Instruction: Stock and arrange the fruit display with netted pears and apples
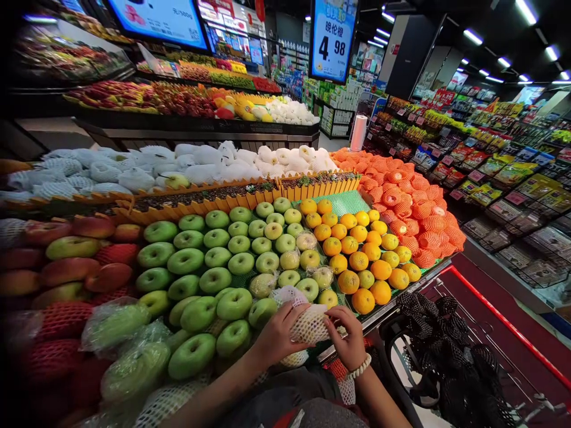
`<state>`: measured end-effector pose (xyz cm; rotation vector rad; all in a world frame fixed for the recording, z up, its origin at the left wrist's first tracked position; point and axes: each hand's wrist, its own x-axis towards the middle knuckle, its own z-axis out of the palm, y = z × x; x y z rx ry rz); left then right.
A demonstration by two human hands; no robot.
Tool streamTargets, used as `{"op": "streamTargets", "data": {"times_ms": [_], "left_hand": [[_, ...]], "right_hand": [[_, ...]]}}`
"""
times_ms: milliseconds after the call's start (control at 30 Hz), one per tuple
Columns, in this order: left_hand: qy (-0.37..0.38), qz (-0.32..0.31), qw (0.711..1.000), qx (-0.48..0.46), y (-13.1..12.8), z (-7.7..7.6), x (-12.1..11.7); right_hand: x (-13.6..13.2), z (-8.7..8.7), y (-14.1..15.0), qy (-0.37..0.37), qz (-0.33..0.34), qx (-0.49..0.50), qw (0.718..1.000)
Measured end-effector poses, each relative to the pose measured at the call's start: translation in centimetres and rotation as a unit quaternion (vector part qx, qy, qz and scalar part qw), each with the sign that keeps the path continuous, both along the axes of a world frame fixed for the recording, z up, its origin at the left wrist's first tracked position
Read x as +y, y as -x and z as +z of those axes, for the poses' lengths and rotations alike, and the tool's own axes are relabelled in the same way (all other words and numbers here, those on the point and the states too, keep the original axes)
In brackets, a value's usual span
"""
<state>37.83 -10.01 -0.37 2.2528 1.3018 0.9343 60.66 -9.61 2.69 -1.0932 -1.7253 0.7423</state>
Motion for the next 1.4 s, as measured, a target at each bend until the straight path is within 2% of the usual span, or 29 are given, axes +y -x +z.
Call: {"op": "streamTargets", "data": {"times_ms": [200, 300, 367, 467, 600, 700, 800, 900, 967, 1033, 1100, 1200, 1300, 1400], "left_hand": [[-0.001, -0.017, 1.0, -0.011, 1.4, -0.9, -1.4], [-0.012, -0.02, 0.999, -0.026, 1.5, -1.6, -1.7], [-0.018, -0.015, 0.999, -0.047, 1.6, -1.7, -1.7], [-0.004, -0.006, 0.995, -0.096, 2.0, -0.9, -1.2], [0.057, 0.037, 0.983, -0.168, 1.6, 1.5, -0.4], [0.103, 0.097, 0.965, -0.22, 0.9, 2.8, -0.5], [0.125, 0.224, 0.925, -0.279, 1.6, 3.0, -1.0], [0.114, 0.391, 0.856, -0.319, 4.6, 2.9, -1.4], [0.098, 0.446, 0.833, -0.314, 7.3, 3.1, -1.8], [0.084, 0.456, 0.838, -0.288, 9.7, 3.6, -2.4], [0.063, 0.464, 0.846, -0.256, 11.2, 4.1, -3.4], [0.026, 0.476, 0.851, -0.22, 12.0, 4.3, -5.1], [0.005, 0.473, 0.858, -0.199, 11.8, 4.1, -6.4], [-0.022, 0.474, 0.861, -0.183, 11.6, 4.1, -7.2]], "right_hand": [[-0.7, -5.3, -2.0, 0.11, 0.109, -0.043, 0.987], [-0.4, -7.1, -1.3, 0.168, 0.115, -0.007, 0.979], [0.1, -7.7, -0.3, 0.198, 0.112, 0.028, 0.973], [0.6, -7.7, 1.4, 0.196, 0.095, 0.062, 0.974], [0.4, -6.7, 3.1, 0.129, 0.018, 0.102, 0.986], [0.2, -5.7, 3.4, 0.066, -0.035, 0.114, 0.991], [0.7, -4.4, 2.6, 0.039, -0.058, 0.09, 0.993], [1.7, -3.0, 0.4, 0.043, -0.091, 0.063, 0.993], [2.2, -2.2, -1.5, 0.033, -0.088, 0.019, 0.995], [2.5, -1.7, -3.0, 0.024, -0.046, -0.061, 0.997], [2.5, -2.0, -3.9, 0.03, 0.017, -0.163, 0.986], [1.9, -3.5, -3.4, 0.059, 0.064, -0.316, 0.945], [0.9, -5.7, -1.4, 0.087, 0.031, -0.426, 0.9], [0.1, -7.1, 0.2, 0.101, 0.006, -0.468, 0.878]]}}
